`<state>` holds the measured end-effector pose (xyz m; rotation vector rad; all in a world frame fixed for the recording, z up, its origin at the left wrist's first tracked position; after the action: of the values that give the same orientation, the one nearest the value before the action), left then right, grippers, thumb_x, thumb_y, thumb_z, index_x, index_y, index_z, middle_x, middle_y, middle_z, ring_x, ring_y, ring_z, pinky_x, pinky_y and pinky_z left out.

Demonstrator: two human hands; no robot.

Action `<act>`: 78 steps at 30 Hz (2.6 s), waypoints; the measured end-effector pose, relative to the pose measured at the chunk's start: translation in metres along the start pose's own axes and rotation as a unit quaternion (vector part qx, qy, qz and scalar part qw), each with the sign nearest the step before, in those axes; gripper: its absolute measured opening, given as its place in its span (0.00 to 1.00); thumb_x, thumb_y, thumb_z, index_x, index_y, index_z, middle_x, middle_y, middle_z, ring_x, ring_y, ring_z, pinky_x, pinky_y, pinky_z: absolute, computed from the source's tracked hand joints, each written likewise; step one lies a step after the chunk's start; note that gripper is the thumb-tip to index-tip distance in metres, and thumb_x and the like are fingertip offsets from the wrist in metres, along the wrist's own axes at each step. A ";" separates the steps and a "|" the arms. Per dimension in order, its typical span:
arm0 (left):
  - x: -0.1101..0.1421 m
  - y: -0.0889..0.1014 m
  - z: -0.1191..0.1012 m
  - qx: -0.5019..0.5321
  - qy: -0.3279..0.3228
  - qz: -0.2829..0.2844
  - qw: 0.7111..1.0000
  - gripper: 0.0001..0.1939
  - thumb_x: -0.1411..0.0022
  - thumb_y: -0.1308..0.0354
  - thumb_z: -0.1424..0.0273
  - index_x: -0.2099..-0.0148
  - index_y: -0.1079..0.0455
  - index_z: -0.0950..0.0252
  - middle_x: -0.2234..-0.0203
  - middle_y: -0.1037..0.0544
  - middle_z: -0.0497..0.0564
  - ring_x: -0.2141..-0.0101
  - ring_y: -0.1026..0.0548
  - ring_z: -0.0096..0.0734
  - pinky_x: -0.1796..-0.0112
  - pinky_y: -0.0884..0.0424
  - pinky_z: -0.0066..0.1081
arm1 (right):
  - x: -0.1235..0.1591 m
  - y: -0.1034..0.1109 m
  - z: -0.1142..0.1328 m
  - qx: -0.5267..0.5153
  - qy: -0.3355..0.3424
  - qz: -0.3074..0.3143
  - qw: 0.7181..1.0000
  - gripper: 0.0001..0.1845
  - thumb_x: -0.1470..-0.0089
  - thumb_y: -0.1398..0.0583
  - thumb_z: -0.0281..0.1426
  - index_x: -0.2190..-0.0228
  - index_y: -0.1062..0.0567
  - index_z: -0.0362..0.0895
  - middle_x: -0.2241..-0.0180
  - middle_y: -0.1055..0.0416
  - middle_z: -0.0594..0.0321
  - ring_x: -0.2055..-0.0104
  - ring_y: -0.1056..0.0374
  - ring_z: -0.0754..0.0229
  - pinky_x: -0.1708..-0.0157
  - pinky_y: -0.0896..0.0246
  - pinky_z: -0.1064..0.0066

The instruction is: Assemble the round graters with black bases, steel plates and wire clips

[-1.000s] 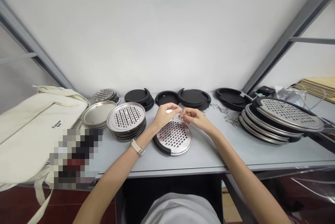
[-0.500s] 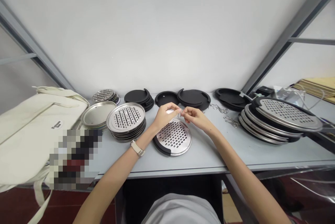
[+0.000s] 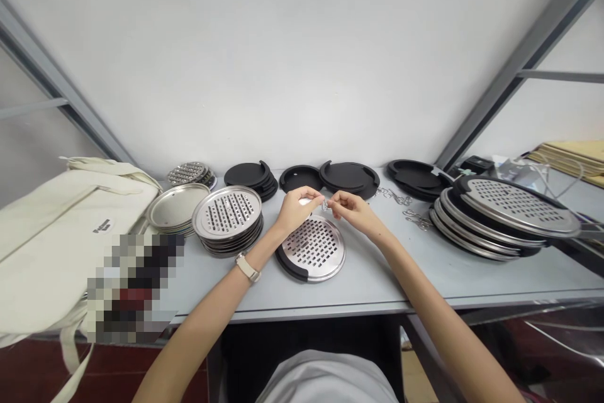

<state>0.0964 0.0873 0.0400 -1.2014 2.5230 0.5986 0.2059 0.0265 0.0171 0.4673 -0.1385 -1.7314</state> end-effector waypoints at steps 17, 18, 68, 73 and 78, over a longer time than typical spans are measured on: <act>0.000 0.005 0.003 0.046 0.057 -0.026 0.997 0.09 0.41 0.44 0.66 0.67 0.34 0.67 0.72 0.25 0.51 0.68 0.27 0.31 0.66 0.34 0.28 | 0.003 -0.006 0.008 -0.010 -0.006 0.019 1.000 0.10 0.48 0.42 0.37 0.69 0.27 0.43 0.74 0.31 0.63 0.75 0.36 0.64 0.73 0.38 0.73; 0.001 0.004 0.005 0.051 0.069 -0.026 0.996 0.09 0.41 0.44 0.65 0.67 0.34 0.67 0.71 0.25 0.51 0.69 0.28 0.30 0.67 0.35 0.28 | 0.003 -0.007 0.009 -0.012 -0.005 0.024 1.000 0.11 0.48 0.42 0.38 0.69 0.27 0.42 0.74 0.30 0.63 0.74 0.36 0.64 0.73 0.38 0.72; 0.130 0.019 -0.027 -0.543 0.004 0.174 0.821 0.35 0.44 0.44 0.50 0.39 0.48 0.58 0.43 0.39 0.59 0.64 0.24 0.40 0.68 0.28 0.33 | 0.044 0.000 -0.028 0.015 -0.044 -0.044 0.998 0.17 0.42 0.46 0.43 0.78 0.38 0.47 0.77 0.30 0.64 0.75 0.36 0.60 0.72 0.38 0.67; 0.129 0.014 -0.025 -0.581 -0.061 0.195 0.788 0.37 0.43 0.46 0.48 0.38 0.46 0.63 0.46 0.34 0.62 0.65 0.23 0.42 0.67 0.29 0.34 | 0.052 -0.004 -0.022 -0.065 -0.065 -0.029 0.995 0.20 0.43 0.46 0.45 0.79 0.39 0.46 0.81 0.36 0.67 0.77 0.37 0.62 0.72 0.39 0.68; 0.128 0.016 -0.022 -0.588 -0.105 0.178 0.782 0.34 0.41 0.49 0.48 0.41 0.40 0.67 0.49 0.30 0.64 0.66 0.23 0.42 0.67 0.30 0.34 | 0.054 -0.011 -0.007 -0.183 -0.083 -0.011 0.980 0.21 0.46 0.43 0.47 0.78 0.38 0.45 0.78 0.35 0.66 0.75 0.35 0.62 0.70 0.36 0.69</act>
<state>0.0039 0.0003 0.0090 -0.7672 2.0554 2.4651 0.1909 -0.0216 -0.0053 0.0538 0.0681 -1.7684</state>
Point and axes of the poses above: each hand's wrist, its own x-axis away from the middle knuckle, its own y-axis out of the back of the hand, z = x × y, the point moved 10 cm from there along -x, towards the middle knuckle
